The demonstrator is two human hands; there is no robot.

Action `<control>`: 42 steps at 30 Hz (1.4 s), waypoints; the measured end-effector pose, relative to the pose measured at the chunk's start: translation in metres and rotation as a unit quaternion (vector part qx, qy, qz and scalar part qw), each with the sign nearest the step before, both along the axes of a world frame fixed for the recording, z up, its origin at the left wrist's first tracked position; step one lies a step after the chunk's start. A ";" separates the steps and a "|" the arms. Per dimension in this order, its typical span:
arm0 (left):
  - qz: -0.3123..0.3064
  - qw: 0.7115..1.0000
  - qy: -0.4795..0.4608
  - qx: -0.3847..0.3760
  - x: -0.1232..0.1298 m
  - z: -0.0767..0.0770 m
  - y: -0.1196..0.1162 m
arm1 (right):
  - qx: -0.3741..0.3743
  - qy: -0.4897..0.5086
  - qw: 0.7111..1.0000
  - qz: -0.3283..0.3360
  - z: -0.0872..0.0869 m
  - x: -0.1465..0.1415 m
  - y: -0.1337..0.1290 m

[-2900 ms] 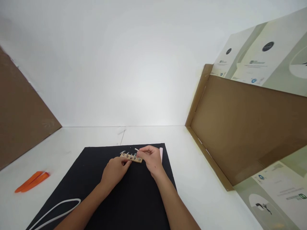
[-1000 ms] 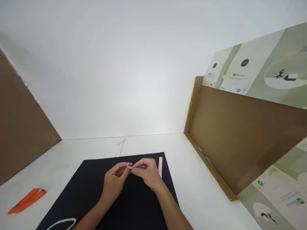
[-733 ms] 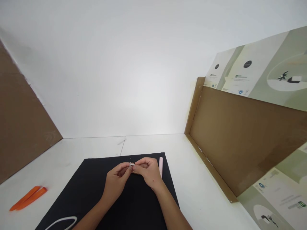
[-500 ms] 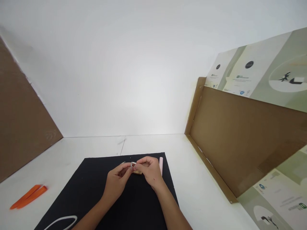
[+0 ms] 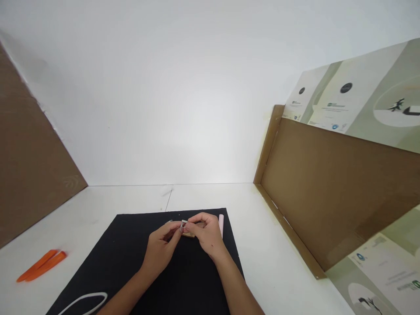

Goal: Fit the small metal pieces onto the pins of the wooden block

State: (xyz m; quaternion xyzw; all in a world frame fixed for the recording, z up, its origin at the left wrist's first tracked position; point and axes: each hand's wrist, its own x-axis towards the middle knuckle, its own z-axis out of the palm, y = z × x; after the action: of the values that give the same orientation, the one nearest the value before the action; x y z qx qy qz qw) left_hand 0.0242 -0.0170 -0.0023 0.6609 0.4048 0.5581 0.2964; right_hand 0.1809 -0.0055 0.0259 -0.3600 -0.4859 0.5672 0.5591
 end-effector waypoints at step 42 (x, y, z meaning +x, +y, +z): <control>0.082 0.994 0.055 0.055 -0.001 0.002 -0.003 | 0.035 -0.023 0.997 0.067 0.001 0.003 -0.006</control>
State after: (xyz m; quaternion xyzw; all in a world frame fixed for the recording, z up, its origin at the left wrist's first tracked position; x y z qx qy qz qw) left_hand 0.0232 -0.0199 -0.0007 0.6706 0.4417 0.5649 0.1900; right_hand 0.1840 -0.0113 0.0272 -0.3199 -0.5414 0.5772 0.5209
